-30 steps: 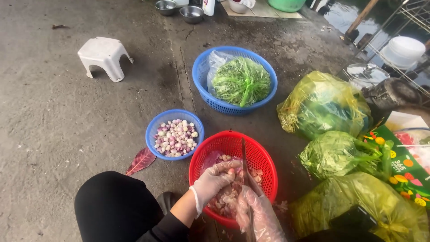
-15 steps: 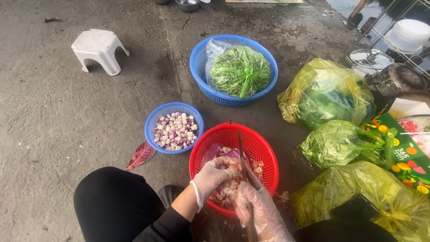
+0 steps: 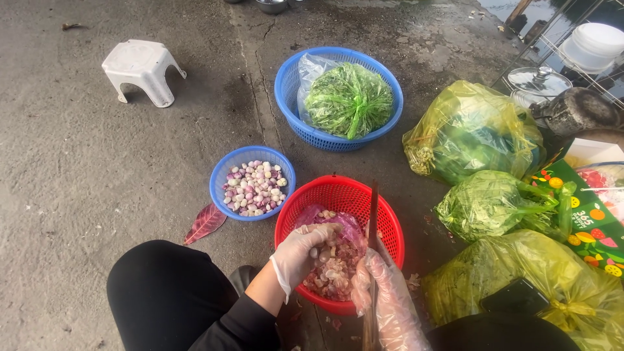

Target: A person sitting on the floor trims the ends of shallots with a knife and peels away the outer skin by hand.

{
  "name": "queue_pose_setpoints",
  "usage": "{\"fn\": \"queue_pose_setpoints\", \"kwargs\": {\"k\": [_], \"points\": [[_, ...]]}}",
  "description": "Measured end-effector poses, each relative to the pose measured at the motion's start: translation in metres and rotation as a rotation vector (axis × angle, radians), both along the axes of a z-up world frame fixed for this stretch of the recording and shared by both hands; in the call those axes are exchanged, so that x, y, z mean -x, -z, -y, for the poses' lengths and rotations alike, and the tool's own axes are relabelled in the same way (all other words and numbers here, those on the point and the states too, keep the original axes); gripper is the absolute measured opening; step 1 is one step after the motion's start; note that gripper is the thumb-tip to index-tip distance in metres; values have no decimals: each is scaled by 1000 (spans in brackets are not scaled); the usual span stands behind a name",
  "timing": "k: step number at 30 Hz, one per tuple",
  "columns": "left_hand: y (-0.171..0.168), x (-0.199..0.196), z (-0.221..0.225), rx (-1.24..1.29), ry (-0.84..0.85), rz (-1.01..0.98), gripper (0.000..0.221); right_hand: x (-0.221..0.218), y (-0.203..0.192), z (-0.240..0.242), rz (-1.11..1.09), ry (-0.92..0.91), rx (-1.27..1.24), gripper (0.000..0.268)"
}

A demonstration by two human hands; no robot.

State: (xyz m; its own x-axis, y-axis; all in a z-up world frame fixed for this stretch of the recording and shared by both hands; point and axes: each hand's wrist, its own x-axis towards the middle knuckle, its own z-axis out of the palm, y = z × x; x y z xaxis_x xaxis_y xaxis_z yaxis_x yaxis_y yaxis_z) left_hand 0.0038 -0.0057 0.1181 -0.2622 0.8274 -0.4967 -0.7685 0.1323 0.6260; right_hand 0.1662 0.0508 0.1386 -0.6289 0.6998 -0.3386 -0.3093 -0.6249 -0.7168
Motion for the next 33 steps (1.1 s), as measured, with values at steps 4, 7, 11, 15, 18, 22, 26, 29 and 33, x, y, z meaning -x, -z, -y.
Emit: {"fn": "queue_pose_setpoints", "kwargs": {"k": [4, 7, 11, 15, 18, 22, 26, 29, 33], "points": [[10, 3, 2, -108, 5, 107, 33, 2, -10, 5, 58, -65, -92, 66], [13, 3, 2, -125, 25, 121, 27, 0, 10, 1, -76, -162, 9, 69], [16, 1, 2, -168, 74, 57, 10, 6, 4, 8, -112, -234, -35, 81], [15, -2, 3, -151, 118, 42, 13, 10, -7, 12, 149, -186, 14, 74], [15, -2, 4, -82, 155, -23, 27, 10, -10, 10, 205, -208, -24, 69], [24, -1, 2, -57, 146, 10, 12, 8, -12, 10, 264, -261, -102, 75], [28, -1, -2, -119, 105, 52, 14, 10, -13, 12, 124, -194, -183, 69], [18, 0, -2, 36, 13, 35, 23, 9, -9, 12, 75, -153, -80, 72], [15, -3, 0, -29, -37, 60, 13, 20, -29, 17, 338, -164, -1, 79]]}}
